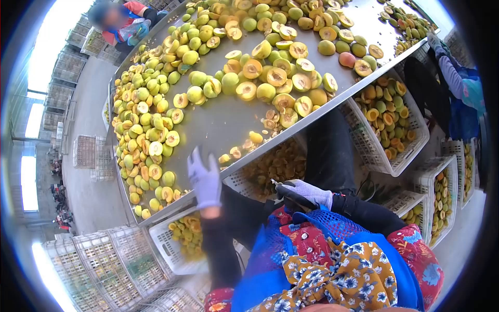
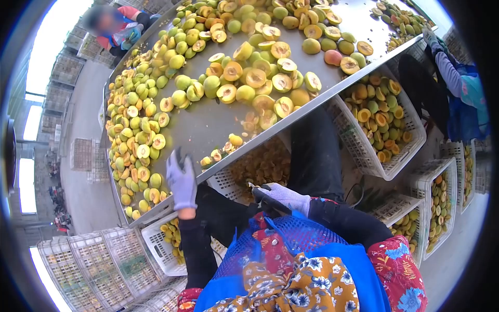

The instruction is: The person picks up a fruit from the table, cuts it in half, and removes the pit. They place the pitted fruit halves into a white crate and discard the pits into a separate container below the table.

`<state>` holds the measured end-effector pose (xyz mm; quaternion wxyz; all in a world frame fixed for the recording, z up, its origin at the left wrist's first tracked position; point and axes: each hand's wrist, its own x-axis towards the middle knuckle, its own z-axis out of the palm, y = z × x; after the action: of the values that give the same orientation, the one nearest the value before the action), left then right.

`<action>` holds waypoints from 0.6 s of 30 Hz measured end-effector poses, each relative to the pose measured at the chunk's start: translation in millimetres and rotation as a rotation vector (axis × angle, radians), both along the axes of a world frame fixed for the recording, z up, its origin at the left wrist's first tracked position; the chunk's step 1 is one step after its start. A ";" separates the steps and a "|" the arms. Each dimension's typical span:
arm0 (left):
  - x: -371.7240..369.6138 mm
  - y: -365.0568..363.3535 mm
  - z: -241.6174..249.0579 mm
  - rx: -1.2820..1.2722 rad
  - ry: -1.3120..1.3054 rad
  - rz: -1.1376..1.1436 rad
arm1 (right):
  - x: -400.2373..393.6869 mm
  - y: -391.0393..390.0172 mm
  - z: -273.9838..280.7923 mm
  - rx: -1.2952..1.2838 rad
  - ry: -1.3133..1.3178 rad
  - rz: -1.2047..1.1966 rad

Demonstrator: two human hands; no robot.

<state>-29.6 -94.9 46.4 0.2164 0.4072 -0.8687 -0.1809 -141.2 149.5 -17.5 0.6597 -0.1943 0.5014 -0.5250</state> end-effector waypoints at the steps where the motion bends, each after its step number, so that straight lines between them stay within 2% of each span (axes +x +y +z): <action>1: -44.1 1.6 8.6 -0.059 0.006 -0.207 | 0.2 1.8 -0.3 0.049 -0.055 -0.012; 3: -121.7 -5.7 -10.8 -0.096 0.007 -0.450 | -2.5 9.1 -0.7 0.149 -0.170 -0.039; 5: -183.3 -6.2 -37.6 -0.276 -0.070 -0.563 | -10.8 18.9 6.3 0.092 -0.015 -0.047; 7: -213.2 -14.4 -56.0 -0.201 -0.157 -0.565 | -13.9 23.9 8.8 0.055 0.091 -0.089; 8: -220.9 -17.5 -64.1 -0.164 -0.204 -0.562 | -20.0 29.3 20.9 0.099 0.052 -0.091; 11: -205.8 -15.1 -42.5 0.126 -0.167 -0.498 | -25.1 36.5 26.6 -0.018 0.079 -0.196; 12: -193.5 -14.7 -36.1 0.421 -0.035 -0.429 | -23.7 33.5 19.3 -0.018 0.099 -0.232; 13: -176.3 -8.3 -16.3 0.961 0.087 -0.323 | -24.9 30.9 19.5 -0.005 0.139 -0.237; 14: -157.8 -8.0 -21.8 1.194 0.234 -0.313 | -28.4 27.8 22.6 0.007 0.179 -0.241; 15: -138.5 -7.5 -29.1 1.422 0.390 -0.296 | -32.3 24.5 27.2 0.021 0.218 -0.244; 16: -118.2 -4.8 -33.5 1.557 0.443 -0.382 | -37.9 19.0 36.2 -0.051 0.476 -0.223; 17: -98.3 -0.8 -36.0 1.692 0.500 -0.469 | -40.6 14.2 44.5 -0.064 0.525 -0.204; 18: -84.2 6.7 -30.3 1.733 0.484 -0.413 | -42.6 9.7 52.7 -0.077 0.576 -0.184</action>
<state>-113.8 -88.2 16.1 -0.0250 0.2148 -0.4162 -0.8832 -183.7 159.1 35.2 0.4323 -0.3138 0.6629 -0.5246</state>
